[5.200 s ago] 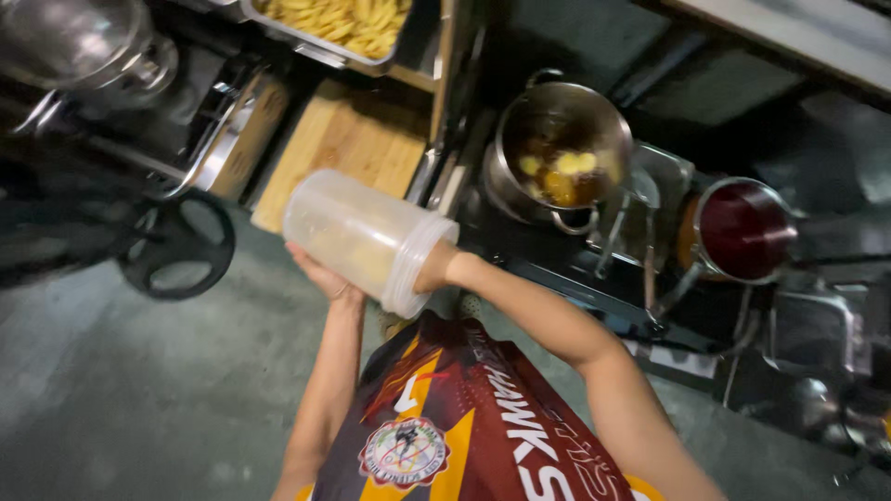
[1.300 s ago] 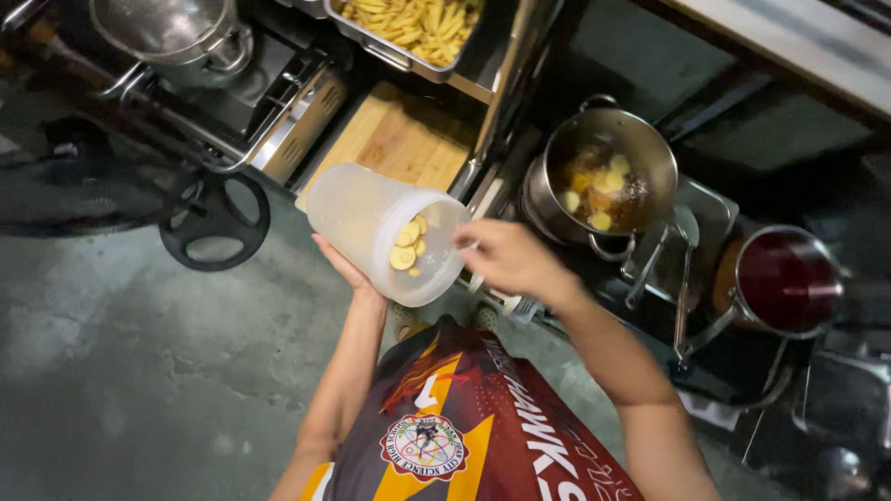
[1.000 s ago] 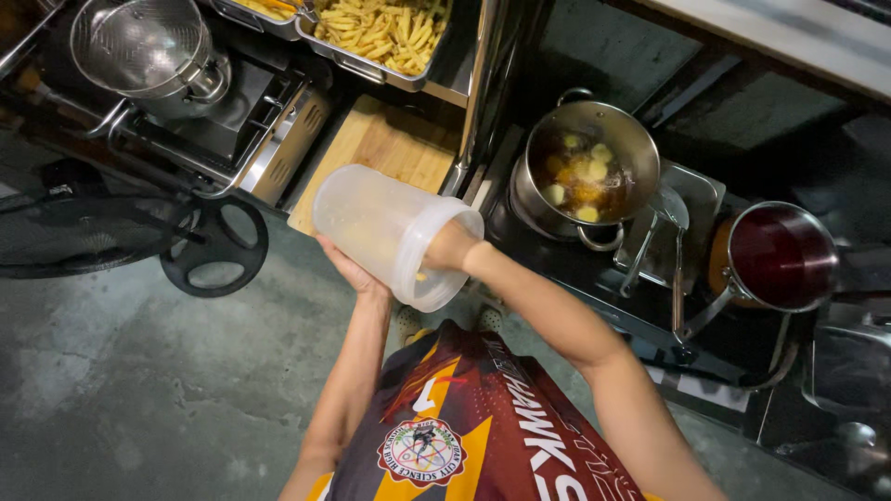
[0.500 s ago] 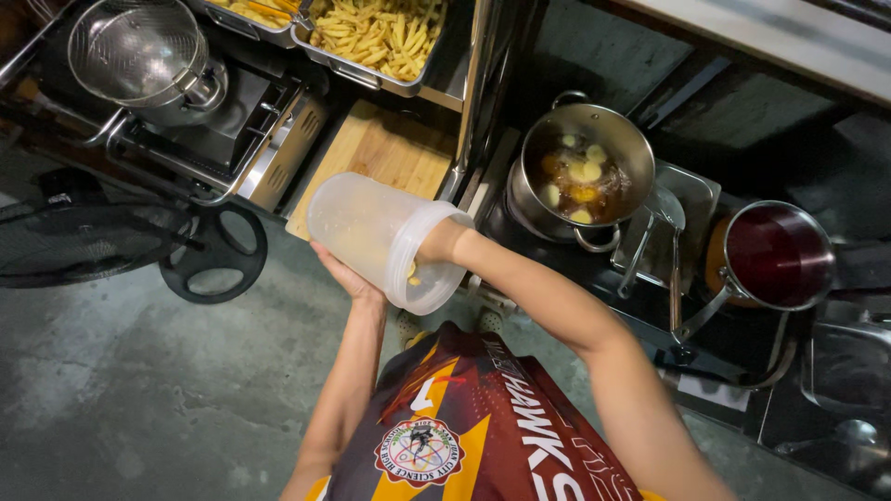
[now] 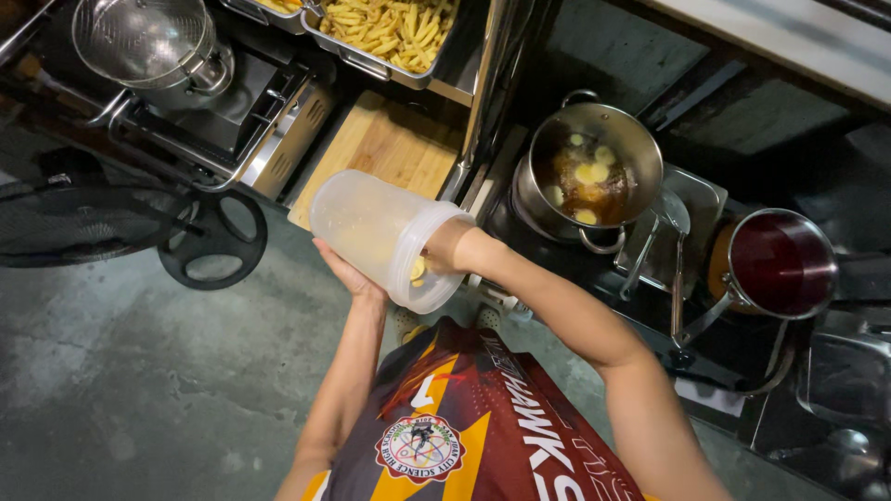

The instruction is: The person holds a plastic container of raw potato slices and drops the slices one at a time by hand into a pot of hot oil on the fry station burner, repeating until the pot is filled with frying slices.

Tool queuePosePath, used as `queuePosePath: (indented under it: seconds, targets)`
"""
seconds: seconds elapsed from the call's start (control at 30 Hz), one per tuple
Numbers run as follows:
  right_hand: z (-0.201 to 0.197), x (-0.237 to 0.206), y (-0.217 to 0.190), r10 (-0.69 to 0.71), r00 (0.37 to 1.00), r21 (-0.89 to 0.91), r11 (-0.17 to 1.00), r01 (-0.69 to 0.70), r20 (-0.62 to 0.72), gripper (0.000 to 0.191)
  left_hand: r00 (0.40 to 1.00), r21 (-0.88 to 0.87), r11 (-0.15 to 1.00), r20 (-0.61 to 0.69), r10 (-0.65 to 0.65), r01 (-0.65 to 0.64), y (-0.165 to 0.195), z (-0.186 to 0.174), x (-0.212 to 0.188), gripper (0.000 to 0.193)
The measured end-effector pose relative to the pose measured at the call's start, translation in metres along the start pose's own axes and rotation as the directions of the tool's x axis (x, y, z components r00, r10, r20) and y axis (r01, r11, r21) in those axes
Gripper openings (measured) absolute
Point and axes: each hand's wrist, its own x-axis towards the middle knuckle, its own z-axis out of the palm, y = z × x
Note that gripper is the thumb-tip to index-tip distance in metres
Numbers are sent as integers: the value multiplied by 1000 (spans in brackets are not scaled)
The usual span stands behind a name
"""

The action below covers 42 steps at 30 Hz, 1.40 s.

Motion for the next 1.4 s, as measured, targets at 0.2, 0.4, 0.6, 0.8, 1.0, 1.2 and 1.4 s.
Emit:
queuePosePath:
  seconds: [0.2, 0.4, 0.6, 0.8, 1.0, 1.2, 1.4]
  targets:
    - [16, -3, 8, -171, 980, 2, 985, 172, -105, 31, 1000, -21, 1000, -21, -19, 19, -3, 4, -3, 80]
    - [21, -15, 10, -221, 940, -136, 972, 191, -259, 37, 998, -25, 998, -9, -55, 55, -5, 6, -5, 82]
    - [9, -16, 2, -168, 953, -59, 986, 158, -252, 32, 996, -28, 996, -12, -88, 88, -7, 8, -7, 83]
    - [10, -34, -2, -286, 875, -244, 949, 201, -391, 42, 999, 13, 999, 7, -49, 49, -12, -1, -7, 80]
    - [1, -74, -3, -125, 939, -118, 989, 91, -321, 16, 999, 71, 997, 29, -23, 21, -9, -15, -5, 87]
    - [-50, -137, 68, 388, 731, 312, 917, -247, -561, 16, 998, 95, 994, 31, 48, -50, 5, -31, -7, 88]
    - [-76, -170, 174, 530, 706, 132, 833, -537, -470, 24, 999, 13, 999, 41, 34, -34, 9, -31, -8, 87]
